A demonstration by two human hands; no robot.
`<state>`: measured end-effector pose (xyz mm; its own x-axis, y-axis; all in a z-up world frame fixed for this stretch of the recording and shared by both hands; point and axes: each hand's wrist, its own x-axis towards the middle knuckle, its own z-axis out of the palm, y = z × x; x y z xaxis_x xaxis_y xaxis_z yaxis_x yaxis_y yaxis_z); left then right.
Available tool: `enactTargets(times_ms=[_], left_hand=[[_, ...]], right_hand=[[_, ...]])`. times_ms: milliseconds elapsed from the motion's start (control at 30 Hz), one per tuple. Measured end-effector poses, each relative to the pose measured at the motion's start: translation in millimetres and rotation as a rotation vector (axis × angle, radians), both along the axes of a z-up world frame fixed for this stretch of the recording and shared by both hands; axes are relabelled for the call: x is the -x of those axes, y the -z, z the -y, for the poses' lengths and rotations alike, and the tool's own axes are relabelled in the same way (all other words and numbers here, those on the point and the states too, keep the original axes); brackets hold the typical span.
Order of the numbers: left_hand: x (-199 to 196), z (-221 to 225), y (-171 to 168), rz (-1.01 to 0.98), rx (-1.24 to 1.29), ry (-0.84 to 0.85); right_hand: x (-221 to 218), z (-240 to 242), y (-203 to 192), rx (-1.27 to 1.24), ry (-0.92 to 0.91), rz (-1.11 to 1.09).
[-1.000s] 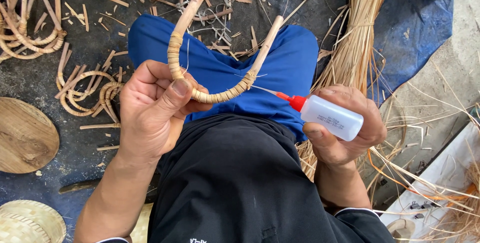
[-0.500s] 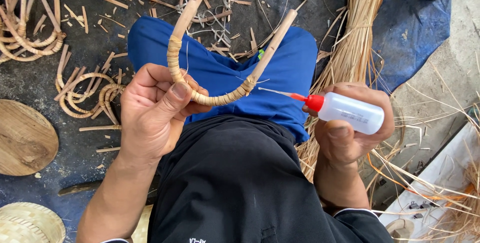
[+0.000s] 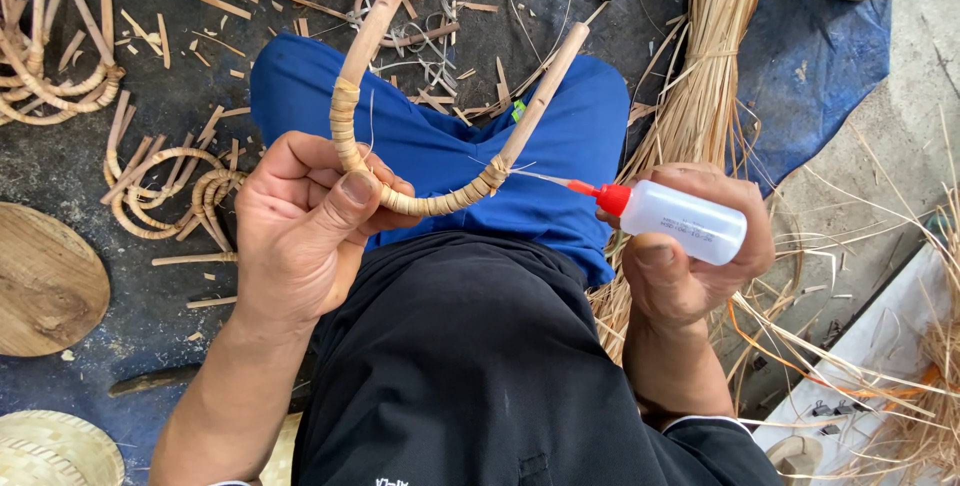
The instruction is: The person sits on the floor of a rattan workshop and applies glue from a small squeeze bottle onto the wrapped sections of curved rattan handle frames, rotating each piece to coat the bindings, then sets finished pieces aside and picks up the next frame to repeat the gluing.
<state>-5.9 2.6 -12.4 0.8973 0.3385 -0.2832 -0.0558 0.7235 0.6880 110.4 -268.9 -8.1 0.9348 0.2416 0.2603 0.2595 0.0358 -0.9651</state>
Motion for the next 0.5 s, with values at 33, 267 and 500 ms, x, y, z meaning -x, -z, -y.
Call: enactTargets(times_ms=[33,267,500], left_hand=[[-0.1,0.1,-0.1,-0.003,-0.008,0.000],[-0.1,1.6,0.6,0.018,-0.002,-0.001],[1.6,2.2,1.3,0.045,-0.025,-0.017]], right_hand=[[-0.5,-2.0,-1.1,-0.026,-0.006,0.004],[0.2,-3.7,-4.1,0.022,0.021,0.041],[0.8,3.2,-1.4,0.059,0.015,0.046]])
